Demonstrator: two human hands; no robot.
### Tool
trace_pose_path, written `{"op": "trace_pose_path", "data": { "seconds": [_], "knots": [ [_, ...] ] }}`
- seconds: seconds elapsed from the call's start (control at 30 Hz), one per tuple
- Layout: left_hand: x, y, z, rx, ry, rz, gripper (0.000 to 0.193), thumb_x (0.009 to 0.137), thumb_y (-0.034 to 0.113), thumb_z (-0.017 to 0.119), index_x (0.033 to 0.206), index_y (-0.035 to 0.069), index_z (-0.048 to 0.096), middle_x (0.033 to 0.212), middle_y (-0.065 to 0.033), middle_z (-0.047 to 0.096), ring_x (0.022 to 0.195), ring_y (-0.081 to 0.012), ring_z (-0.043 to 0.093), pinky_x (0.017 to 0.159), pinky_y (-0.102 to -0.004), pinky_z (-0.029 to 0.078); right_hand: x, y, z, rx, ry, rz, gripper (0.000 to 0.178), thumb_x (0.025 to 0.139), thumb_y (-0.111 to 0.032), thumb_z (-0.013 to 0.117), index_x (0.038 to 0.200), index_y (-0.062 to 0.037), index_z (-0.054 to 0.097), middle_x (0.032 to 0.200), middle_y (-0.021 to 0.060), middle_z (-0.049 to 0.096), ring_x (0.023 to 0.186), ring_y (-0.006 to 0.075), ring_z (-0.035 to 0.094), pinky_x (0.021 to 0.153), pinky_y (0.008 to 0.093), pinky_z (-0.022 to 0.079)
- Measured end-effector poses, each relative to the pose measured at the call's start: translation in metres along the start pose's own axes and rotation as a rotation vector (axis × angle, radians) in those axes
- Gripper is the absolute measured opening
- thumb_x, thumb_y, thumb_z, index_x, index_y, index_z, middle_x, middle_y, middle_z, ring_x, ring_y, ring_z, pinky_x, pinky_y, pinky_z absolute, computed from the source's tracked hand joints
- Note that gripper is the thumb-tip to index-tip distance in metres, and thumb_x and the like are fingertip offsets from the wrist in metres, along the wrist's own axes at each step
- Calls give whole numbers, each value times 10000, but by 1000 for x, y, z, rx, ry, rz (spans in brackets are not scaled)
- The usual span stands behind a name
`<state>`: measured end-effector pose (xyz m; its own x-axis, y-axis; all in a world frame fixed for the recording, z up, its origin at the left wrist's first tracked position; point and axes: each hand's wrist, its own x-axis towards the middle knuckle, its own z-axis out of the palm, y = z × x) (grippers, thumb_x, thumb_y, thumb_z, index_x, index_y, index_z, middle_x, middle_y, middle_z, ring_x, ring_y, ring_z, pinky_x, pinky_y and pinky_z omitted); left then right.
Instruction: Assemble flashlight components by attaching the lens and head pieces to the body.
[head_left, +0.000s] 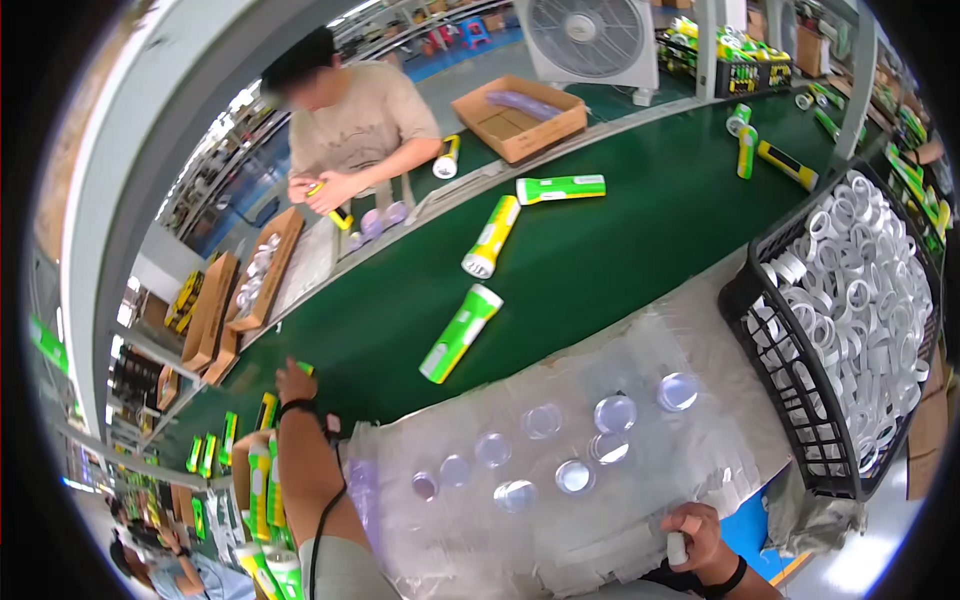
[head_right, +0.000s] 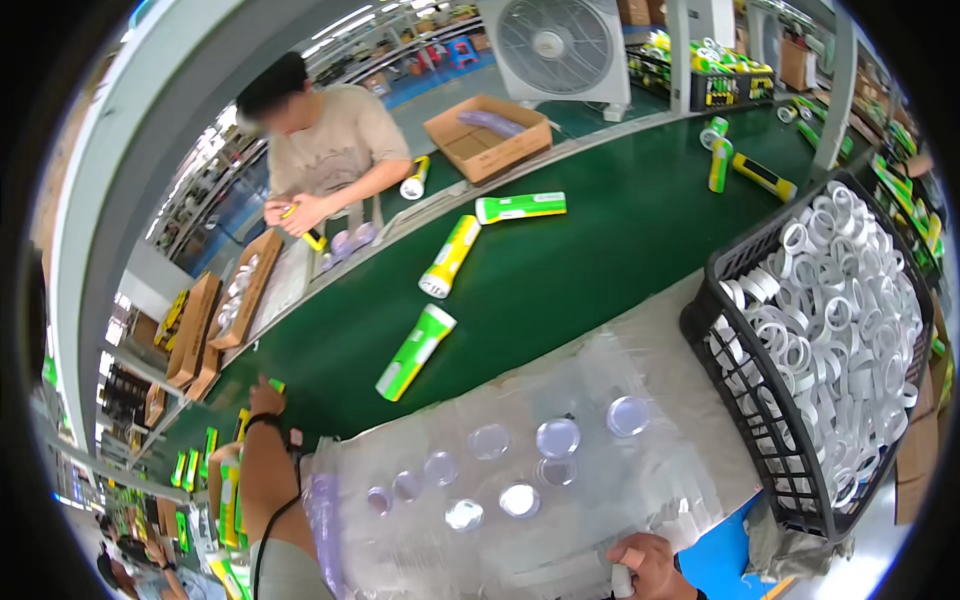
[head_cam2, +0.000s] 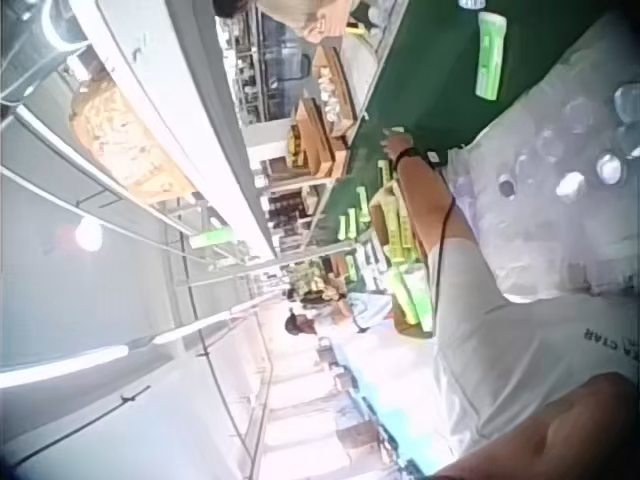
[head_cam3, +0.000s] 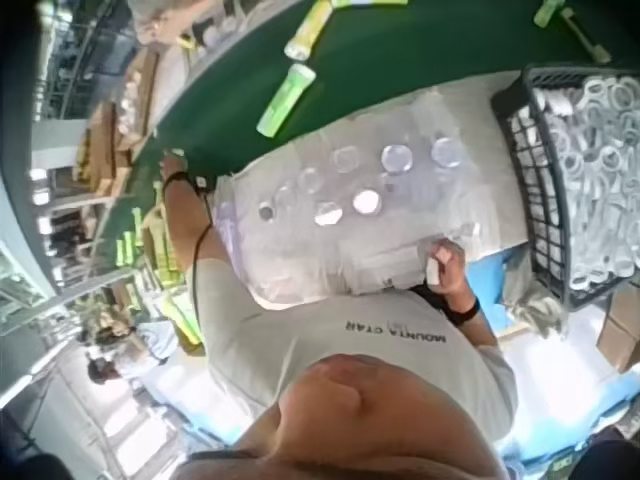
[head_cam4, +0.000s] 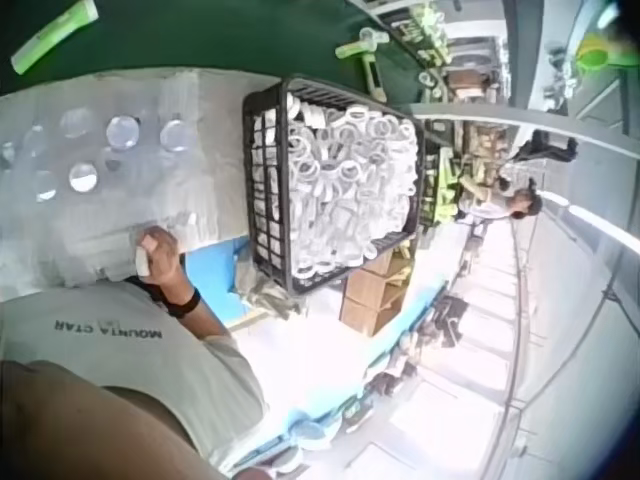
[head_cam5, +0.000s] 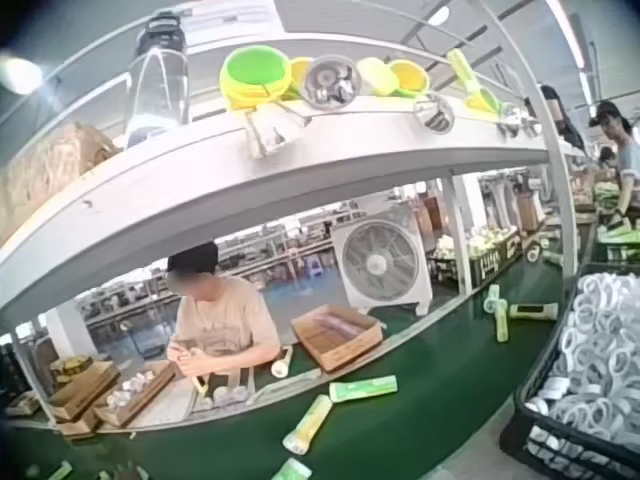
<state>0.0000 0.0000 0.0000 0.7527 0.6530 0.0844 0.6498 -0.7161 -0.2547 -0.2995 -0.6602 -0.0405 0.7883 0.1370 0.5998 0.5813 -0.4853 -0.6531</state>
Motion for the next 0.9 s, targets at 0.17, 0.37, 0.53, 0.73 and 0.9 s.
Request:
{"op": "trace_pose_path", "data": {
  "seconds": [0.17, 0.37, 0.53, 0.73, 0.9],
  "knots": [
    [-46, 47, -36, 177, -92, 41, 595, 743, 227, 651, 1268, 48, 438, 1127, -196, 600, 1076, -340, 578, 905, -412, 479, 13, 18, -18, 26, 17, 22, 214, 663, -9, 573, 870, -62, 561, 683, 58, 591, 532, 244, 567, 524, 320, 470],
    [-68, 67, -107, -95, 80, 76, 642, 673, 300, 707, 1225, 108, 439, 1111, -171, 597, 1007, -327, 609, 834, -423, 504, 26, 2, -12, 37, -40, -15, 228, 617, -21, 599, 837, -76, 618, 658, 72, 575, 532, 252, 554, 491, 336, 455],
    [-129, 84, -219, -868, 296, 509, 661, 666, 167, 741, 1222, 78, 394, 951, -139, 601, 856, -292, 613, 736, -390, 483, 23, -2, -11, 57, -116, 1, 241, 583, -13, 620, 822, -44, 620, 657, 101, 561, 551, 291, 557, 499, 358, 453],
    [-333, 103, -289, -1682, 131, 814, 652, 749, -7, 664, 1304, 98, 340, 1104, -96, 515, 930, -214, 582, 669, -320, 558, 18, -5, -16, 151, 3, 46, 316, 735, -63, 608, 1045, -19, 569, 907, 151, 590, 818, 327, 578, 712, 386, 470],
    [-485, 76, -237, -1867, 129, 929, 663, 715, 246, 762, 1154, 78, 295, 1040, -213, 584, 950, -233, 580, 847, -323, 441, 58, -49, -25, 823, 435, 95, 687, 914, -433, 458, 1441, -80, 192, 1369, 135, 342, 1302, 309, 318, 1050, 464, 260]
  ]
}}
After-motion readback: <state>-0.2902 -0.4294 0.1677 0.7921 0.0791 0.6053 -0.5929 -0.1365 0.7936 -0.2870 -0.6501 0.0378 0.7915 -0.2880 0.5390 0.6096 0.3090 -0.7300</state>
